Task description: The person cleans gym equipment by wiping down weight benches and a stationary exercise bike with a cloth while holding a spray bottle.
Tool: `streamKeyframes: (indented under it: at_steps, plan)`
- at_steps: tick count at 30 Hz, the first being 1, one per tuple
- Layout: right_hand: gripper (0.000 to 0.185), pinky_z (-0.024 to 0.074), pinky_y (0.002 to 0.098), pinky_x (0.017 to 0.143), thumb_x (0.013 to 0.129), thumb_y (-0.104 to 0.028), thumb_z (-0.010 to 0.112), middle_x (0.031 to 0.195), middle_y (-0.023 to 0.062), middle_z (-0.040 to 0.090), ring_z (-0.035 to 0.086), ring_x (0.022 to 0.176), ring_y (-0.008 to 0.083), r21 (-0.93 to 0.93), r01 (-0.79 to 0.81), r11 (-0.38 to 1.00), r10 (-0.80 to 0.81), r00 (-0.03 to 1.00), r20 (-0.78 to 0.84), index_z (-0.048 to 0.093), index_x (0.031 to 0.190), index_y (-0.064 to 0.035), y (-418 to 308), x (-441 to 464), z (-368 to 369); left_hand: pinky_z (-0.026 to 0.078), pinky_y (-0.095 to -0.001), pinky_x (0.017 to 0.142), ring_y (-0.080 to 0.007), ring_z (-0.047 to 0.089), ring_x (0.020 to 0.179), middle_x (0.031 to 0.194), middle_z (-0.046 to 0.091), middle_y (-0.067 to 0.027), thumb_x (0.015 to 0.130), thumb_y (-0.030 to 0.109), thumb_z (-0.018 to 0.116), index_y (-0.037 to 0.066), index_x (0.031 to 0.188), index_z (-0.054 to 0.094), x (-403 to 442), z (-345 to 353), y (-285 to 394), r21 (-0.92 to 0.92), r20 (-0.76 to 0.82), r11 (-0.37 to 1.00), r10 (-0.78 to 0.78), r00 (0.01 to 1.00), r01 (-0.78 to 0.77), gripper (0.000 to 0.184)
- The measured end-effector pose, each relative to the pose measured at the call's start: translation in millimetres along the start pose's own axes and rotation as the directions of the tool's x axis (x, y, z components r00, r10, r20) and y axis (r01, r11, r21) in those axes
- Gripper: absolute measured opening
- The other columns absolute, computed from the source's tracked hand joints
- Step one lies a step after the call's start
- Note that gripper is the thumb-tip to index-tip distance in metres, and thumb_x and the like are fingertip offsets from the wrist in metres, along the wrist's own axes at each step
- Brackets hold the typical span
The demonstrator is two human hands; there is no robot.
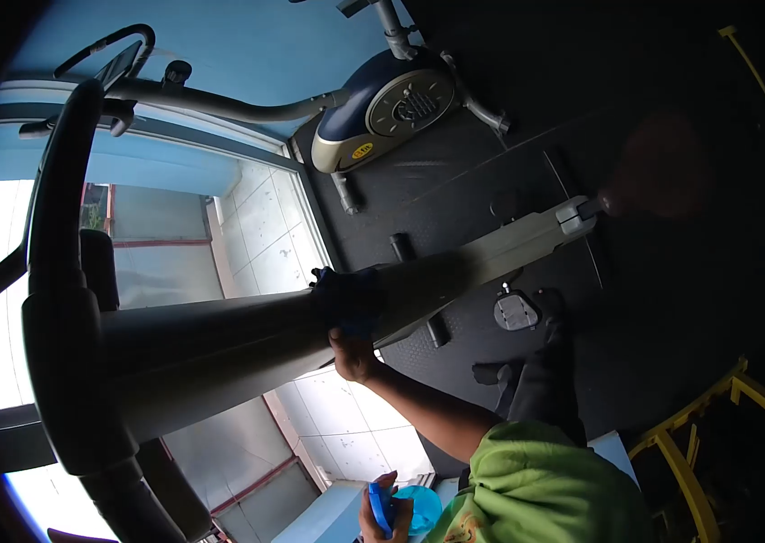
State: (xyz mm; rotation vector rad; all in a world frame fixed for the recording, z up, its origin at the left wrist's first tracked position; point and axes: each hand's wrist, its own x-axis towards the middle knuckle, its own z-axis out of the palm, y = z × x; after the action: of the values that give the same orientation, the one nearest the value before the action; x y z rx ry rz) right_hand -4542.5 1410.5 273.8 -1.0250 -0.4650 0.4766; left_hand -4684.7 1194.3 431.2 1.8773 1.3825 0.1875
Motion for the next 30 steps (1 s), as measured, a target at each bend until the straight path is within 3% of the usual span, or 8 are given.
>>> streamKeyframes:
  at_steps: [2, 4, 11, 16, 18, 23, 26, 30]
  plan:
    - [0.043, 0.0306, 0.0443, 0.107, 0.100, -0.038, 0.047, 0.128, 0.0124, 0.057, 0.047, 0.124, 0.0308, -0.248, -0.561, 0.790, 0.609, 0.672, 0.420, 0.056, 0.129, -0.0080, 62, -2, -44, 0.053, -0.0399, 0.085, -0.0151, 0.059, 0.070, 0.104, 0.066, -0.0141, 0.081, 0.003, 0.061, -0.006, 0.133, 0.049, -3, 8, -7, -0.015, 0.097, 0.992, -0.125, 0.987, 0.127, 0.054]
    - [0.044, 0.0307, 0.0478, 0.108, 0.098, -0.040, 0.050, 0.128, 0.0135, 0.057, 0.045, 0.127, 0.0324, -0.456, 0.144, 0.878, -0.066, 0.981, 0.183, 0.057, 0.130, -0.0102, 66, 8, -68, 0.054, -0.0411, 0.083, -0.0228, 0.064, 0.077, 0.116, 0.063, -0.0233, 0.082, 0.001, 0.062, -0.007, 0.135, 0.045, -2, 19, -18, 0.065, 0.133, 0.997, 0.042, 0.990, -0.051, 0.057]
    - [0.049, 0.0176, 0.0477, 0.118, 0.097, -0.044, 0.048, 0.151, 0.0117, 0.037, 0.029, 0.142, 0.0320, -0.951, -0.049, 0.304, 0.616, 0.772, 0.158, 0.049, 0.140, -0.0214, 155, 36, -277, 0.051, -0.0424, 0.086, -0.0356, 0.062, 0.103, 0.125, 0.055, -0.0305, 0.082, 0.001, 0.061, -0.010, 0.130, 0.047, 62, 56, 29, -0.172, 0.317, 0.983, -0.011, 0.948, 0.069, 0.052]
    - [0.045, 0.0019, 0.0470, 0.121, 0.097, -0.040, 0.046, 0.152, 0.0142, 0.037, 0.023, 0.147, 0.0246, -0.883, 0.416, 0.216, 0.240, 0.855, 0.461, 0.061, 0.129, -0.0118, 103, 101, -367, 0.051, -0.0360, 0.078, -0.0162, 0.057, 0.075, 0.096, 0.061, -0.0099, 0.082, -0.002, 0.058, -0.007, 0.136, 0.042, 70, 86, 21, -0.163, 0.303, 0.977, -0.080, 0.950, 0.135, 0.057]
    - [0.047, 0.0017, 0.0496, 0.120, 0.098, -0.040, 0.045, 0.154, 0.0137, 0.035, 0.026, 0.145, 0.0242, -0.961, -0.010, -0.277, 0.565, 0.808, -0.171, 0.065, 0.124, -0.0056, 65, 138, -369, 0.050, -0.0349, 0.079, -0.0132, 0.054, 0.071, 0.091, 0.060, -0.0060, 0.082, -0.001, 0.059, -0.007, 0.137, 0.041, 77, 90, 30, -0.152, 0.263, 0.984, -0.049, 0.964, 0.091, 0.059]
    - [0.047, 0.0167, 0.0654, 0.112, 0.096, -0.039, 0.050, 0.154, 0.0178, 0.033, 0.025, 0.142, 0.0417, -0.975, -0.221, -0.034, -0.049, 0.974, -0.220, 0.072, 0.105, 0.0011, 130, 100, -360, 0.048, -0.0339, 0.085, -0.0138, 0.056, 0.073, 0.106, 0.062, -0.0126, 0.080, 0.002, 0.058, -0.006, 0.136, 0.043, 71, 106, 25, -0.274, 0.206, 0.960, 0.005, 0.978, 0.053, 0.059]
    - [0.049, 0.0204, 0.0681, 0.108, 0.090, -0.039, 0.059, 0.154, 0.0204, 0.031, 0.019, 0.144, 0.0437, -0.994, -0.107, -0.014, 0.490, 0.866, -0.100, 0.064, 0.123, -0.0022, 117, 74, -297, 0.051, -0.0336, 0.078, -0.0166, 0.059, 0.078, 0.119, 0.060, -0.0189, 0.081, 0.002, 0.059, -0.006, 0.134, 0.045, 89, 116, 52, -0.231, 0.278, 0.971, 0.002, 0.961, 0.065, 0.055]
    - [0.055, 0.0229, 0.0592, 0.113, 0.084, -0.023, 0.061, 0.154, 0.0179, 0.032, 0.023, 0.145, 0.0381, -0.977, -0.152, 0.148, 0.230, 0.966, -0.115, 0.053, 0.137, -0.0118, 111, 77, -332, 0.050, -0.0359, 0.082, -0.0256, 0.062, 0.091, 0.125, 0.058, -0.0207, 0.083, 0.004, 0.061, -0.003, 0.132, 0.048, 93, 105, 54, -0.066, 0.335, 0.998, 0.025, 0.942, -0.003, 0.051]
